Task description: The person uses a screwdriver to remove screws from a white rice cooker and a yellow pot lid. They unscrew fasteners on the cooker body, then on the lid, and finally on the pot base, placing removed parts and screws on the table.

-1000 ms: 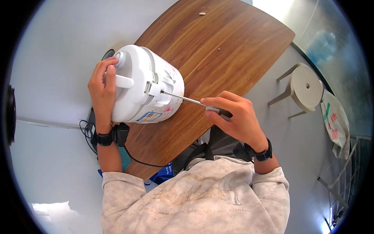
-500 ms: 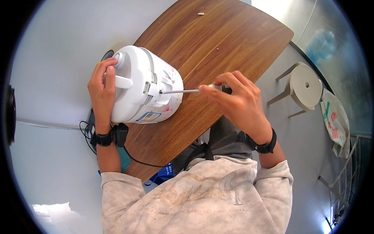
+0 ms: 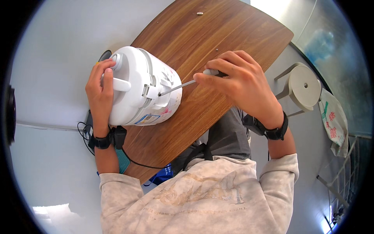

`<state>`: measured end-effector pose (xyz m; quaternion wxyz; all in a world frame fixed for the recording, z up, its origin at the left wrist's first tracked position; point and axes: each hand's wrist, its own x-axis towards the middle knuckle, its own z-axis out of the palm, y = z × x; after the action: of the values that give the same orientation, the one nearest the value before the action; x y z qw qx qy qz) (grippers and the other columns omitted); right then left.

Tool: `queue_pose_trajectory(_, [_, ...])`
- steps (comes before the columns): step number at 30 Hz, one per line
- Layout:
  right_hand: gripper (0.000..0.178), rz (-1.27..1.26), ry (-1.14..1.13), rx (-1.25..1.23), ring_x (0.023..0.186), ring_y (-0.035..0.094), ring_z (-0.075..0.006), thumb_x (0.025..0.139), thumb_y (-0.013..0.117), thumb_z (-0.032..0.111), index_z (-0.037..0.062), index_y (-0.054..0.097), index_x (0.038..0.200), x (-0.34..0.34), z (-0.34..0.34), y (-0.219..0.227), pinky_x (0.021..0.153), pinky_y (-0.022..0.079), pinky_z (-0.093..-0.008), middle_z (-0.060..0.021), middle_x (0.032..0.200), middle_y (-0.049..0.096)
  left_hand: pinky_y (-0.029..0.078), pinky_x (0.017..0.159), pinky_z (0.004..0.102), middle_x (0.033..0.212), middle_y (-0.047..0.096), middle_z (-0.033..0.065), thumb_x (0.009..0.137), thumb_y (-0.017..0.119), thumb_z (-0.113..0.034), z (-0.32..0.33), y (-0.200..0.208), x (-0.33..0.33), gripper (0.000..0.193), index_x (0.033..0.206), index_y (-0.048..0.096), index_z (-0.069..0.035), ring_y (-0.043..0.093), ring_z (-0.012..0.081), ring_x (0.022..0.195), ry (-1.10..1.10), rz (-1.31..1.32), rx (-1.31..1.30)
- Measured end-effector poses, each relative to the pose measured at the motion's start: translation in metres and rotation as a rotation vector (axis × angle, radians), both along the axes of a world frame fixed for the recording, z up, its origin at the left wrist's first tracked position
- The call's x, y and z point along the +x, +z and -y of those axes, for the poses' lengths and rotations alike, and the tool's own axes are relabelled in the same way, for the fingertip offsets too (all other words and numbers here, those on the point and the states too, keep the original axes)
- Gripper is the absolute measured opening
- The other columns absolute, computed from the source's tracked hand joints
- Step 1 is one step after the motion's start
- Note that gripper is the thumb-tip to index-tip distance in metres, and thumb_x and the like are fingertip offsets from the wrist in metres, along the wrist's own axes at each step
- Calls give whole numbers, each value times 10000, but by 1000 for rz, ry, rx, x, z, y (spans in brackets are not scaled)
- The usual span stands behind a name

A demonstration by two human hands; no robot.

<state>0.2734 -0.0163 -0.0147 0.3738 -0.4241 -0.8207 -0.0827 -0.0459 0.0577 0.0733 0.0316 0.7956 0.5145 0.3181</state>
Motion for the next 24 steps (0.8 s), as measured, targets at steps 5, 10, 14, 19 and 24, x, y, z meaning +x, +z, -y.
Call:
queue_pose_trajectory(5, [425, 24, 38, -1, 1000, 649, -190, 689, 751, 45, 240, 783, 1065, 5, -12, 0, 906, 519, -357, 8, 1035, 713, 513, 802, 329, 1118, 700, 91, 991, 533, -177, -2, 0, -1, 229, 1066, 691, -28, 663, 238, 990, -13, -5, 13])
queue_pose_trajectory(10, [437, -3, 80, -90, 1024, 642, -210, 706, 753, 28, 231, 786, 1092, 7, -18, -1, 957, 502, -364, 4, 1061, 721, 516, 830, 340, 1120, 700, 103, 989, 533, -173, -1, 0, -2, 228, 1063, 689, -24, 665, 248, 999, -12, -12, 11])
queue_pose_trajectory(14, [430, -30, 107, -130, 1022, 641, -227, 724, 756, 29, 218, 783, 1109, 8, -22, -10, 942, 496, -376, -15, 1095, 724, 517, 839, 342, 1120, 700, 106, 989, 532, -172, -1, 2, -1, 227, 1059, 687, -21, 666, 253, 1002, -10, -15, 7])
queue_pose_trajectory(19, [434, -79, 162, -214, 1026, 638, -232, 722, 763, 43, 211, 777, 1123, 9, -27, -16, 922, 496, -376, -28, 1097, 721, 516, 849, 346, 1119, 699, 107, 990, 529, -174, -2, 0, -3, 230, 1058, 687, -21, 665, 255, 1004, -11, -15, 10])
queue_pose_trajectory(24, [420, 6, 74, -85, 1015, 638, -213, 733, 750, 56, 228, 775, 1115, 5, -19, -7, 924, 498, -378, -7, 1064, 712, 516, 855, 347, 1123, 697, 106, 990, 528, -178, -2, 0, -1, 231, 1058, 689, -26, 665, 255, 1006, -9, -23, 10])
